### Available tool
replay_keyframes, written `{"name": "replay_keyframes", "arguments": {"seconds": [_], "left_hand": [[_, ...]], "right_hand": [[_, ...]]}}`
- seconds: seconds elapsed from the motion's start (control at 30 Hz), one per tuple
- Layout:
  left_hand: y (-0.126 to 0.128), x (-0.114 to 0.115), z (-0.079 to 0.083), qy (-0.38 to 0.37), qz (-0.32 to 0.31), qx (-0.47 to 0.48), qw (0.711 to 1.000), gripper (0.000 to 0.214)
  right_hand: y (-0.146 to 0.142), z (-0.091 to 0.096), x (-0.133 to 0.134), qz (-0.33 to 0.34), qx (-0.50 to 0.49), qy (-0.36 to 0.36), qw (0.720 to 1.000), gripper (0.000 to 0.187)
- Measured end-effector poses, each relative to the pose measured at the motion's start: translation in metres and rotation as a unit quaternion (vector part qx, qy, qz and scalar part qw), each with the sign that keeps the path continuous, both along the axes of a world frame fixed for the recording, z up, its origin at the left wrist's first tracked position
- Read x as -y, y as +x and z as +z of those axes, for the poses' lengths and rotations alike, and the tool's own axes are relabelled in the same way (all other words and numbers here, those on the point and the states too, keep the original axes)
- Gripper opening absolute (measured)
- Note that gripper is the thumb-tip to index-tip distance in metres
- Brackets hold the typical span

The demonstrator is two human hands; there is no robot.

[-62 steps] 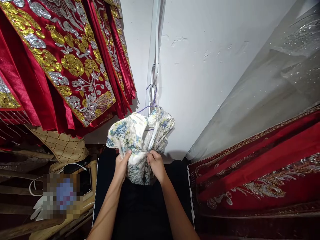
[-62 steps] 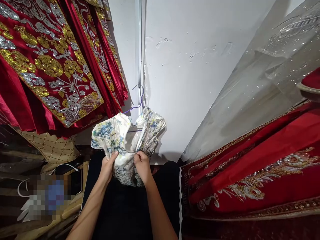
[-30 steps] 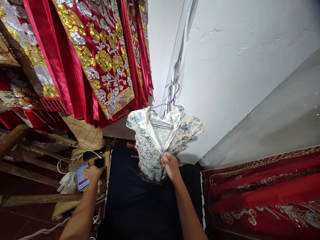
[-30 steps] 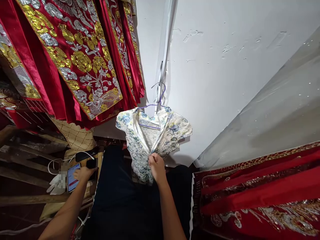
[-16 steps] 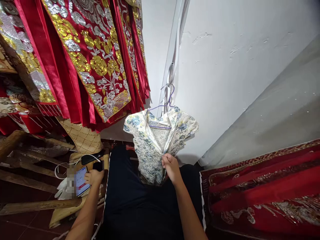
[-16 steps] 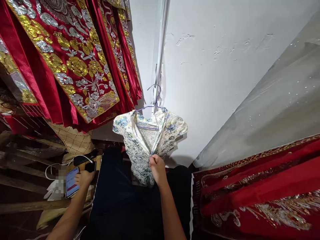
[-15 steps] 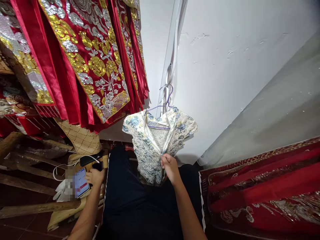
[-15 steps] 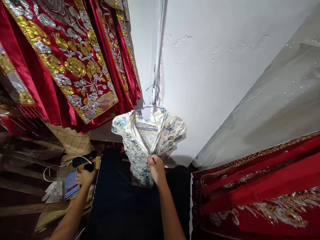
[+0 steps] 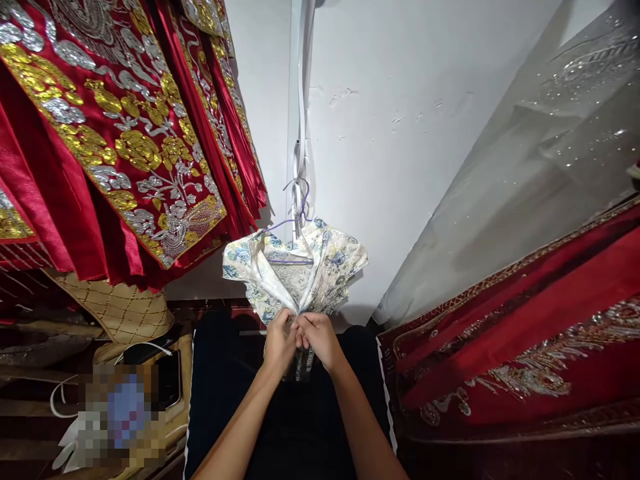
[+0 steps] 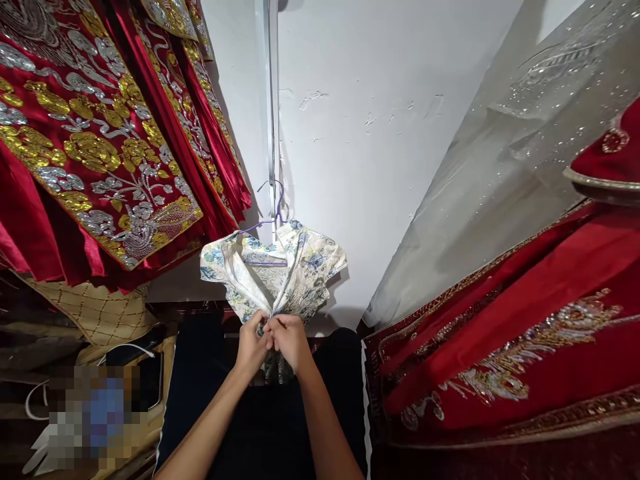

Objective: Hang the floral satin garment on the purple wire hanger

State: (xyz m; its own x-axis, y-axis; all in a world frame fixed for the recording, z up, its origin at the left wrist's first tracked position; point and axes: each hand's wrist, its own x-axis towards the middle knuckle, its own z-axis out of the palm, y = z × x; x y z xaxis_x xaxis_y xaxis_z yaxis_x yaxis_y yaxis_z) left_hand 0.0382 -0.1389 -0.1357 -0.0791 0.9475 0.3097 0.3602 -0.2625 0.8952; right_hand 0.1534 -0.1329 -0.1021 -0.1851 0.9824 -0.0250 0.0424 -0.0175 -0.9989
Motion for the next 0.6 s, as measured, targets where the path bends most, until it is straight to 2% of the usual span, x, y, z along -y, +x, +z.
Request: {"name": "replay_keyframes", "arguments": {"seconds": [0.1, 0.23, 0.3, 0.33, 0.4, 0.47, 0.5, 0.57, 0.6], "left_hand": [[-0.003, 0.003, -0.009, 0.02, -0.022, -0.031, 0.999, 0.011], [-0.01, 0.01, -0.025, 0.017, -0.044, -0.056, 0.997, 0.017], [-0.016, 0.008, -0.023, 0.014, -0.06, -0.083, 0.995, 0.017], [-0.02, 0.005, -0.017, 0.012, -0.071, -0.101, 0.992, 0.016], [-0.026, -0.003, 0.009, 0.013, -0.097, -0.124, 0.987, 0.014], [-0.029, -0.013, 0.048, 0.048, -0.117, -0.109, 0.986, 0.012], [-0.029, -0.018, 0.07, 0.084, -0.121, -0.088, 0.985, 0.021], [-0.027, -0.029, 0.113, 0.177, -0.09, -0.038, 0.979, 0.036], [-0.025, -0.034, 0.131, 0.209, -0.066, -0.03, 0.975, 0.037]], "right_hand": [[0.007, 0.027, -0.016, -0.054, -0.05, 0.003, 0.997, 0.022], [0.013, 0.092, -0.056, -0.096, -0.112, 0.019, 0.989, 0.018], [0.012, 0.123, -0.07, -0.101, -0.151, 0.058, 0.982, 0.015], [0.011, 0.135, -0.074, -0.106, -0.173, 0.077, 0.976, 0.015], [0.006, 0.147, -0.073, -0.115, -0.211, 0.108, 0.965, 0.015], [0.002, 0.145, -0.065, -0.107, -0.223, 0.116, 0.962, 0.015], [0.0, 0.141, -0.06, -0.097, -0.217, 0.114, 0.965, 0.014], [-0.003, 0.135, -0.052, -0.072, -0.183, 0.112, 0.974, 0.014], [-0.004, 0.133, -0.049, -0.061, -0.162, 0.117, 0.978, 0.014]]}}
